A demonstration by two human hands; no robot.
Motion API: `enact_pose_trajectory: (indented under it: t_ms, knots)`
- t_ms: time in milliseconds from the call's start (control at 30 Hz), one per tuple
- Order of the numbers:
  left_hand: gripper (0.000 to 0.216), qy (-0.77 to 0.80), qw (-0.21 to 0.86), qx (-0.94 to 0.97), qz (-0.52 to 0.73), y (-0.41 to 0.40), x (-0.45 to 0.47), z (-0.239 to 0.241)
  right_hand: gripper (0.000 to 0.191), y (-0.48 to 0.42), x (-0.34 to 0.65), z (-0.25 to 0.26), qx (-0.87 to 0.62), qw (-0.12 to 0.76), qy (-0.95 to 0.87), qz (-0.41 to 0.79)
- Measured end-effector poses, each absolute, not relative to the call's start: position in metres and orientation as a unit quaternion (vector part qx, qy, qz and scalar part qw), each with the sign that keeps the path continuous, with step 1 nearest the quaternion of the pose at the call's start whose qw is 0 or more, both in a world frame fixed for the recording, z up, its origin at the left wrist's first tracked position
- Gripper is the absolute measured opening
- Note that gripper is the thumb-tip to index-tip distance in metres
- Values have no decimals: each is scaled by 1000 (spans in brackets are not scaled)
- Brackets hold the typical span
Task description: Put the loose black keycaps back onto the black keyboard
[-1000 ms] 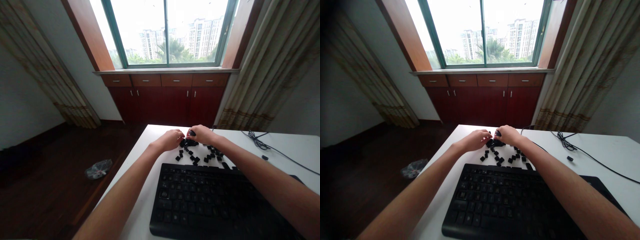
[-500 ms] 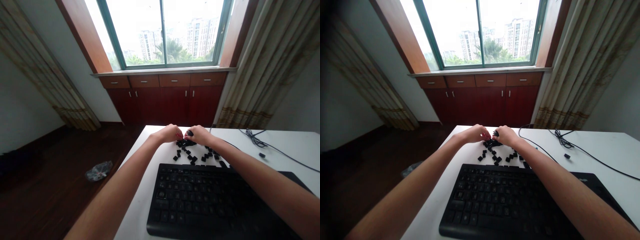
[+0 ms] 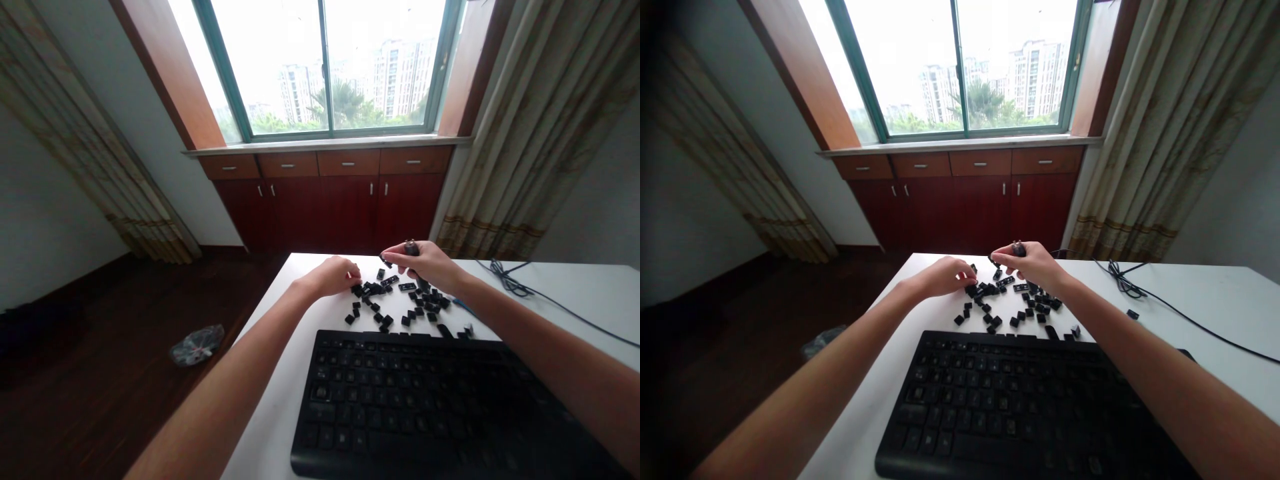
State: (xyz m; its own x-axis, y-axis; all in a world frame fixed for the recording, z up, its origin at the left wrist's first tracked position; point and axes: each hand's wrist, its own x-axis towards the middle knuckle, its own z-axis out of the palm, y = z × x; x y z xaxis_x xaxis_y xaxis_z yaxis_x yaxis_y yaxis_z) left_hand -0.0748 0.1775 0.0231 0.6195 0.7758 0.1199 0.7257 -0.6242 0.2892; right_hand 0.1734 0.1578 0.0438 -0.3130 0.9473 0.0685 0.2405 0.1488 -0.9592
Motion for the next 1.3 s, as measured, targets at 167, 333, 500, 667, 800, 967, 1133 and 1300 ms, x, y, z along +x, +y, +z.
enact_pose_trajectory:
  t_ms: [167, 333, 500, 667, 800, 967, 1133, 1300]
  knots:
    - [21, 437, 91, 883, 146, 169, -75, 15, 40, 108, 212, 52, -360, 463, -517, 623]
    - [25, 462, 92, 865, 173, 165, -75, 10, 34, 62, 243, 45, -313, 482, -408, 709]
    - [27, 500, 105, 842, 171, 167, -72, 9, 30, 43, 262, 35, -286, 498, -339, 745]
    - [27, 546, 136, 815, 139, 173, -66, 15, 29, 36, 277, 31, -285, 502, -314, 754]
    - [26, 576, 149, 797, 105, 179, -59, 23, 31, 32, 290, 33, -299, 501, -317, 748]
    - [23, 606, 129, 780, 87, 184, -50, 28, 34, 26, 306, 33, -328, 517, -332, 717]
    - [20, 618, 110, 775, 76, 190, -45, 24, 32, 24, 331, 35, -372, 521, -358, 680]
    - [23, 622, 91, 774, 77, 194, -44, 17, 35, 21, 383, 43, -594, 411, -549, 421]
